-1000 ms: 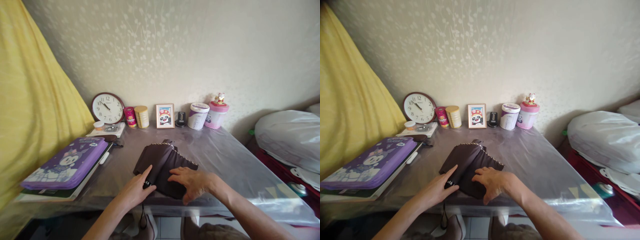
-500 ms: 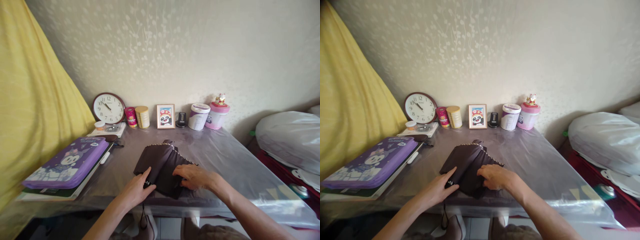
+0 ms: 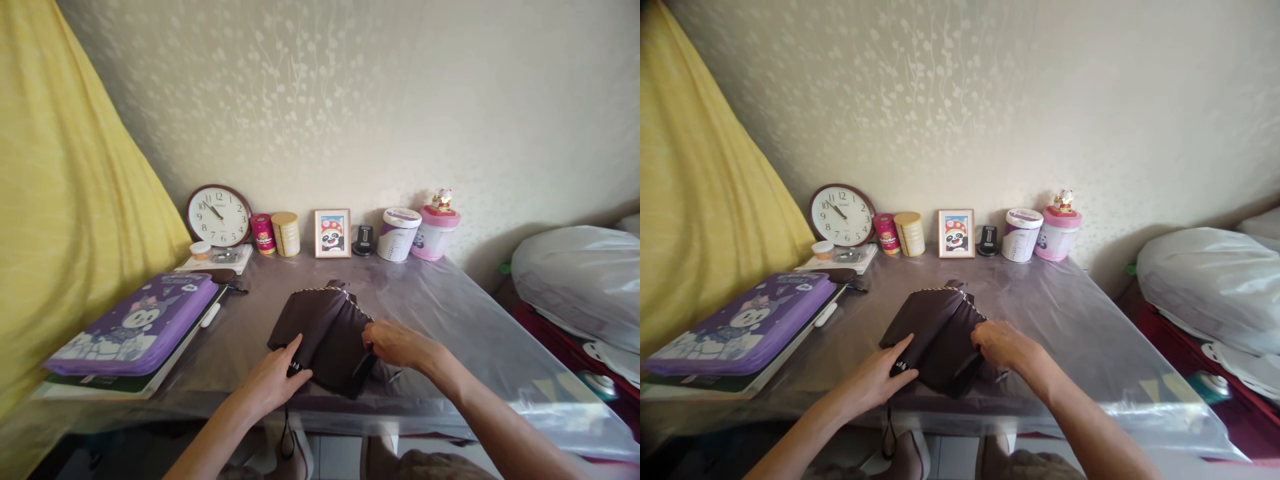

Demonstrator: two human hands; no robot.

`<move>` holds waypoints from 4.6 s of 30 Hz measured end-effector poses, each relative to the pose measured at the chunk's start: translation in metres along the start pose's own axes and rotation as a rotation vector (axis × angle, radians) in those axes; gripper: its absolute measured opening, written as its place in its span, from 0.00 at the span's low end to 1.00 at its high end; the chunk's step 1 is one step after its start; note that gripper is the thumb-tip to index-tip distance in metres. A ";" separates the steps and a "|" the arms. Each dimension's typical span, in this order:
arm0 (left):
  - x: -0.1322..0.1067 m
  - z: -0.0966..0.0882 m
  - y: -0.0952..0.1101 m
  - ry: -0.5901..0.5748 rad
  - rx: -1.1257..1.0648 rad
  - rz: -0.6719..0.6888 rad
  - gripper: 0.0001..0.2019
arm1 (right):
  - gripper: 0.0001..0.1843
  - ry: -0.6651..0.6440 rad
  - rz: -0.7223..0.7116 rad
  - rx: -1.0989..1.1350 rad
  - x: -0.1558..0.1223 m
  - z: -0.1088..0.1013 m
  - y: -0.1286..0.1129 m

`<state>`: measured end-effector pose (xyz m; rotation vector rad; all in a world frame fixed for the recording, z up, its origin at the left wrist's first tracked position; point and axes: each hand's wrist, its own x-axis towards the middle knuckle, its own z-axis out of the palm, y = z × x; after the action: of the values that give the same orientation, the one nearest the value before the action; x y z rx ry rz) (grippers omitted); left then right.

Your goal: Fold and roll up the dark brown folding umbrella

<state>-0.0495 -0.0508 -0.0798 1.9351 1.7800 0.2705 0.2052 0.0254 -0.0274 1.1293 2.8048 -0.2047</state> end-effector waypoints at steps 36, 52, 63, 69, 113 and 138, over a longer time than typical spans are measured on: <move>-0.006 0.008 0.028 0.128 0.279 -0.103 0.30 | 0.10 0.604 -0.045 0.219 0.052 -0.013 -0.032; -0.002 0.001 0.024 0.103 0.207 -0.062 0.22 | 0.09 0.603 -0.138 0.275 0.102 0.012 -0.040; -0.001 -0.004 0.022 0.058 0.115 -0.096 0.24 | 0.18 0.672 -0.179 0.259 0.082 0.004 -0.046; -0.001 -0.005 0.024 0.051 0.077 -0.144 0.24 | 0.12 0.471 -0.349 0.113 0.086 0.022 -0.035; -0.011 0.004 0.013 0.038 0.032 -0.037 0.35 | 0.31 -0.027 -0.203 0.235 0.011 0.016 -0.021; -0.009 -0.001 0.004 0.065 0.180 -0.076 0.33 | 0.24 -0.075 -0.250 0.255 0.011 0.019 -0.017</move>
<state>-0.0475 -0.0592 -0.0756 1.9950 1.9755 0.1521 0.1863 0.0178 -0.0469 0.7867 2.9055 -0.6275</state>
